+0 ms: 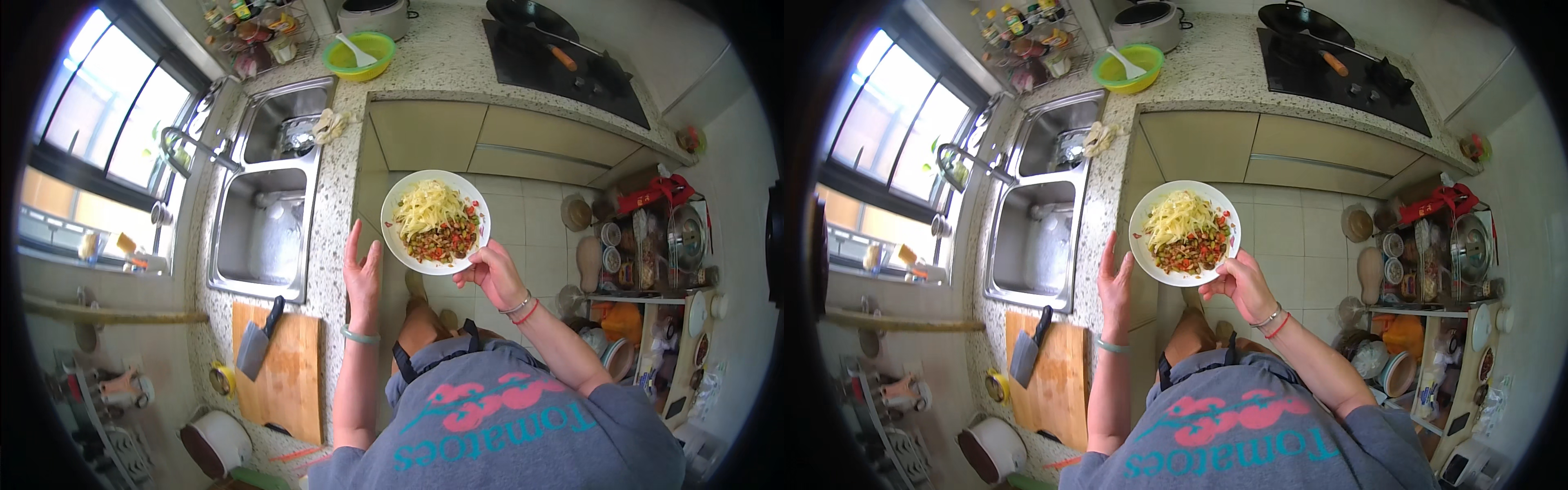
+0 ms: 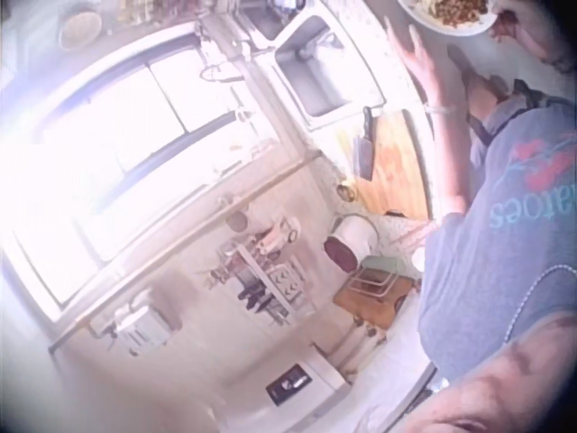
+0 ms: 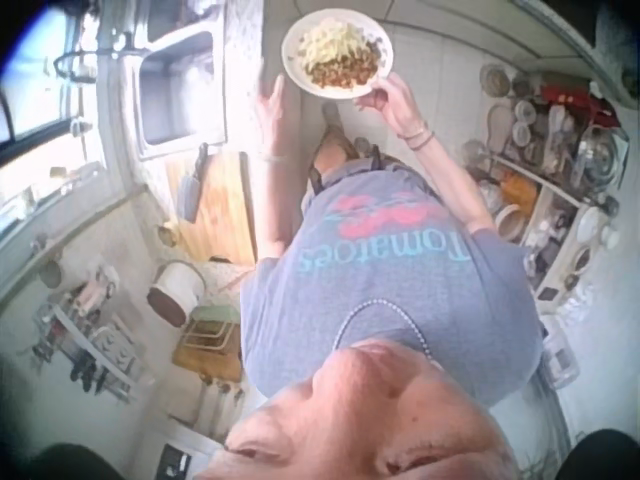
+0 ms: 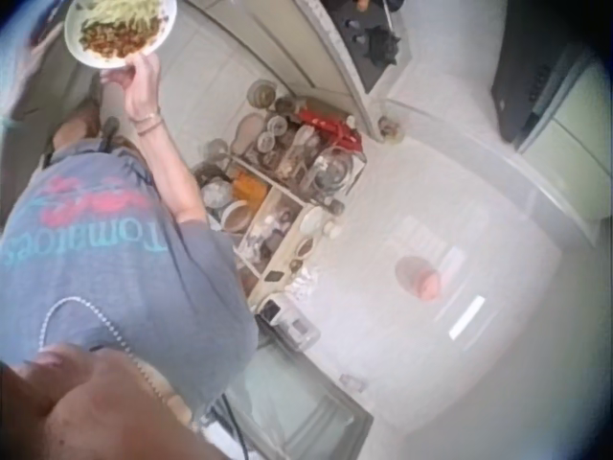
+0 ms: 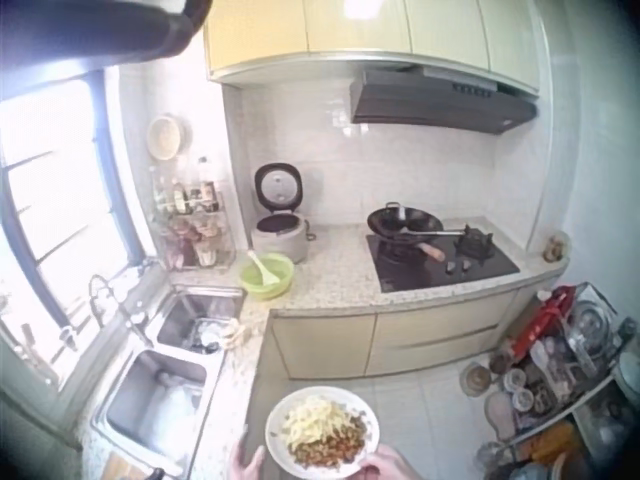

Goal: The person uses chopsticks to transfer cooked meat and shredded vegetables from serving dishes on a dining table into a personal bowl. They move between the dining area and the kitchen, placing the bowl on a counter and later handling a yellow colander.

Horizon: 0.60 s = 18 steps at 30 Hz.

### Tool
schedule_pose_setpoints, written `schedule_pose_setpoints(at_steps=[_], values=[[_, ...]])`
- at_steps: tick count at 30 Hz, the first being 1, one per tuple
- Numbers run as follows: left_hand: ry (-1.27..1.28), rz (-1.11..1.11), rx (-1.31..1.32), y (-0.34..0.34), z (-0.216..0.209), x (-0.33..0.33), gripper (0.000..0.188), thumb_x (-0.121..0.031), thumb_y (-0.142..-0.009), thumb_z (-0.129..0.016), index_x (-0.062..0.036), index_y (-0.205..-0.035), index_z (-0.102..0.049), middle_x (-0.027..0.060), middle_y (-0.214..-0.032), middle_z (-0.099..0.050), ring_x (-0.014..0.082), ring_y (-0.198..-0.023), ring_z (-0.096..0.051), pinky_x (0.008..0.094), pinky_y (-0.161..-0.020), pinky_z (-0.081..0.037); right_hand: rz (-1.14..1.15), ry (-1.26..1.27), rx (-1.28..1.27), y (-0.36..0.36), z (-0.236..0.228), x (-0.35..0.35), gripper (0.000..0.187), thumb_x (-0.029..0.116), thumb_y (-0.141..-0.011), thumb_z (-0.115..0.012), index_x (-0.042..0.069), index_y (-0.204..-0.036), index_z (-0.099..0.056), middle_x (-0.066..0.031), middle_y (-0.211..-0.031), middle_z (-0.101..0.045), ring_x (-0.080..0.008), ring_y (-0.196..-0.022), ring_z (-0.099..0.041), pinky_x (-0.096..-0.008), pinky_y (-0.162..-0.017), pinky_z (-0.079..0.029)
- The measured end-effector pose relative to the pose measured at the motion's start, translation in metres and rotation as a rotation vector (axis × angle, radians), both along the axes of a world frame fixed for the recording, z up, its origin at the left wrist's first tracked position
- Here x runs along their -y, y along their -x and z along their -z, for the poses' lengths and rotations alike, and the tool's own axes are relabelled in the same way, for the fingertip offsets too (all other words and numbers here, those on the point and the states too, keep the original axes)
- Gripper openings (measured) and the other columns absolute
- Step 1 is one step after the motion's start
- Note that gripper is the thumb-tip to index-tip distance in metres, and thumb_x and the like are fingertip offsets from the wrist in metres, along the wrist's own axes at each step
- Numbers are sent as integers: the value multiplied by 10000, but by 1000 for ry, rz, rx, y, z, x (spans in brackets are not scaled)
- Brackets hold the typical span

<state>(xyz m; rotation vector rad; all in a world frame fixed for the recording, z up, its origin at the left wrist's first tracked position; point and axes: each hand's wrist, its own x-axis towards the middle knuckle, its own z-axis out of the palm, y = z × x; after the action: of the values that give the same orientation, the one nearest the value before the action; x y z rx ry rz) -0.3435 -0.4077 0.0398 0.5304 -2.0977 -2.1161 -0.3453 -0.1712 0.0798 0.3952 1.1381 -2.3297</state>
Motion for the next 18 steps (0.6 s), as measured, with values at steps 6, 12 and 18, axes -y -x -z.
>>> schedule_pose_setpoints(at_steps=[6,12,18], values=[[443,90,26,131,64,45,618,-137,-875,-674,-182,-1442,-431,232,-1521,-280,338,-1443,-217,414,-1149,-217,53,-14,-15,91,20,15,343,62,-857,-410,-48,-1179,-448,-179,-990,-638,-247,-727,-673,-358,-620,-577],[812,81,53,269,124,85,769,-349,-815,-746,-349,-1474,-348,321,-1531,-131,551,-1387,-155,592,-1084,-260,142,-17,26,170,27,44,327,74,-865,-422,-37,-1168,-476,-170,-1025,-632,-257,-737,-669,-366,-609,-568],[1109,150,172,347,170,114,702,-359,-826,-731,-305,-1447,-408,291,-1526,-197,507,-1381,-235,536,-1082,-298,228,-24,70,229,37,79,336,56,-872,-422,-23,-1196,-456,-171,-1039,-626,-267,-743,-664,-381,-614,-559]])
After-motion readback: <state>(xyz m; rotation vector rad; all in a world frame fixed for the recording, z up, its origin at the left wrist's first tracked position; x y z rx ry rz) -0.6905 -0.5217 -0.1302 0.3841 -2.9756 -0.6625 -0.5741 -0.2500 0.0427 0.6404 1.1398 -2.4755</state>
